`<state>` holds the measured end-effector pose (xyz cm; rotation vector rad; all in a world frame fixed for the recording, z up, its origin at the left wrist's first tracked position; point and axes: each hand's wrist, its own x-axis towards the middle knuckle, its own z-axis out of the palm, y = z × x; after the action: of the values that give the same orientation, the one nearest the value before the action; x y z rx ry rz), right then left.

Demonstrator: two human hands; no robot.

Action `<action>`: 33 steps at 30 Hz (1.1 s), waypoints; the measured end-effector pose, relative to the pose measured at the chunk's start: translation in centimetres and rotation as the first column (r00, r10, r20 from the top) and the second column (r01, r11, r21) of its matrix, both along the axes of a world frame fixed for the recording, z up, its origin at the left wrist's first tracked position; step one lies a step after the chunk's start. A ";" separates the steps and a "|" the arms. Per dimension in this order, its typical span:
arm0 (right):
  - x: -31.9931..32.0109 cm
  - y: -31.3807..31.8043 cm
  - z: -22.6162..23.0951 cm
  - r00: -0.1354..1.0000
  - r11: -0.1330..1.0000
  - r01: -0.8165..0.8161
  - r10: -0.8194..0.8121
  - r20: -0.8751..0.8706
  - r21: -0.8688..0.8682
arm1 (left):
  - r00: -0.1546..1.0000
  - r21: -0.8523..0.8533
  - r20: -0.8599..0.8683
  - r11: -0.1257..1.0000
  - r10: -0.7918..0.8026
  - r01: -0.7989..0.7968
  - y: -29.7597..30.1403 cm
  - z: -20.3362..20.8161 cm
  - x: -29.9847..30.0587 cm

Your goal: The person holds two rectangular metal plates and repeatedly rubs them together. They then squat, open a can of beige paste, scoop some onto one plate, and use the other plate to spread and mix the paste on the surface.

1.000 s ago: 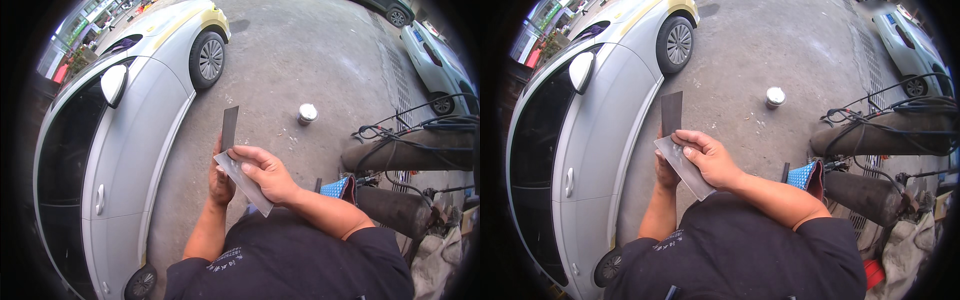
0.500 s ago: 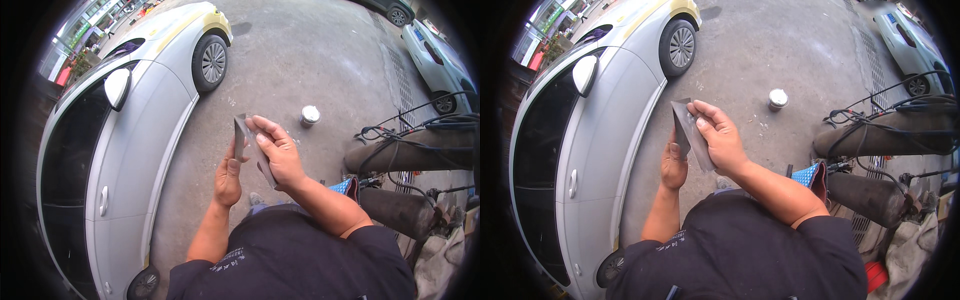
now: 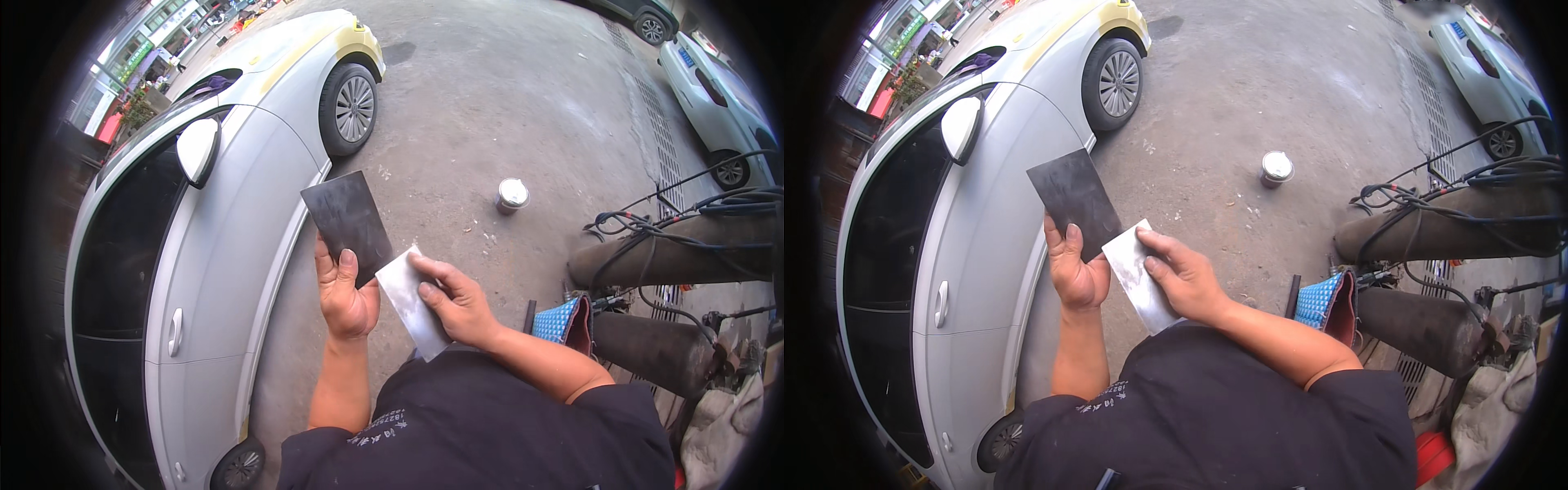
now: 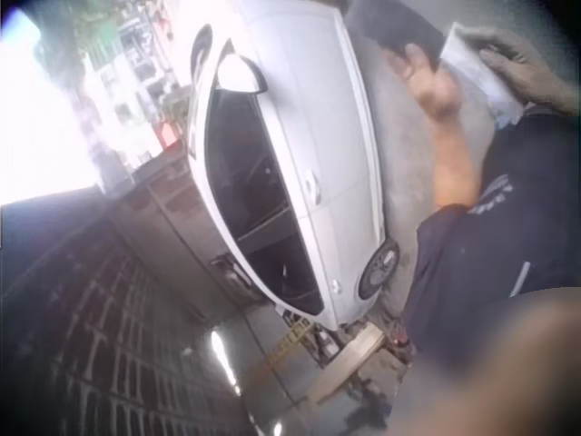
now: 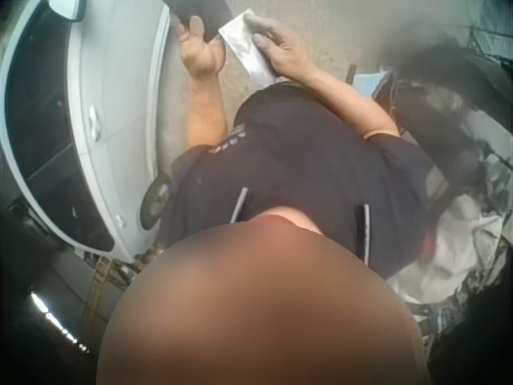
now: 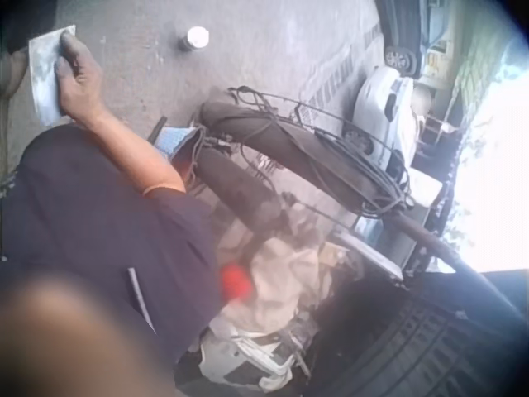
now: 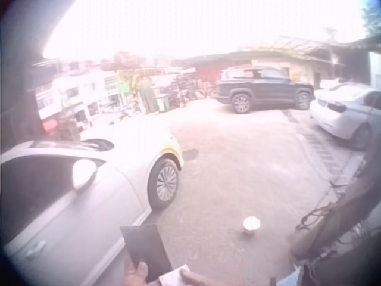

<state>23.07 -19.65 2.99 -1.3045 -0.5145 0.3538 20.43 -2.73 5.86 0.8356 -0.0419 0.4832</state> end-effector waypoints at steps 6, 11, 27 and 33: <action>4.4 0.4 0.9 0.997 0.993 -0.050 0.055 -0.048 0.106 | 0.999 0.295 0.033 0.955 -0.041 0.029 -1.5 -1.0 -0.3; 3.2 0.5 2.0 0.999 0.995 -0.020 0.024 -0.047 0.098 | 0.999 0.163 0.045 0.987 -0.023 0.015 -1.3 -1.0 -0.4; 2.8 -0.9 0.2 0.891 0.905 -0.179 0.316 -0.326 0.387 | 0.969 -0.148 -0.177 0.978 -0.171 0.146 0.4 0.2 -0.7; 7.3 -1.6 3.9 0.971 0.890 -0.072 0.166 -0.172 0.450 | 0.882 -0.241 -0.288 0.920 -0.373 0.310 0.8 -0.6 0.0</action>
<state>30.35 -21.22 6.87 -0.7851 -0.4670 0.4405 20.40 -1.96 5.23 0.6928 0.1609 0.0059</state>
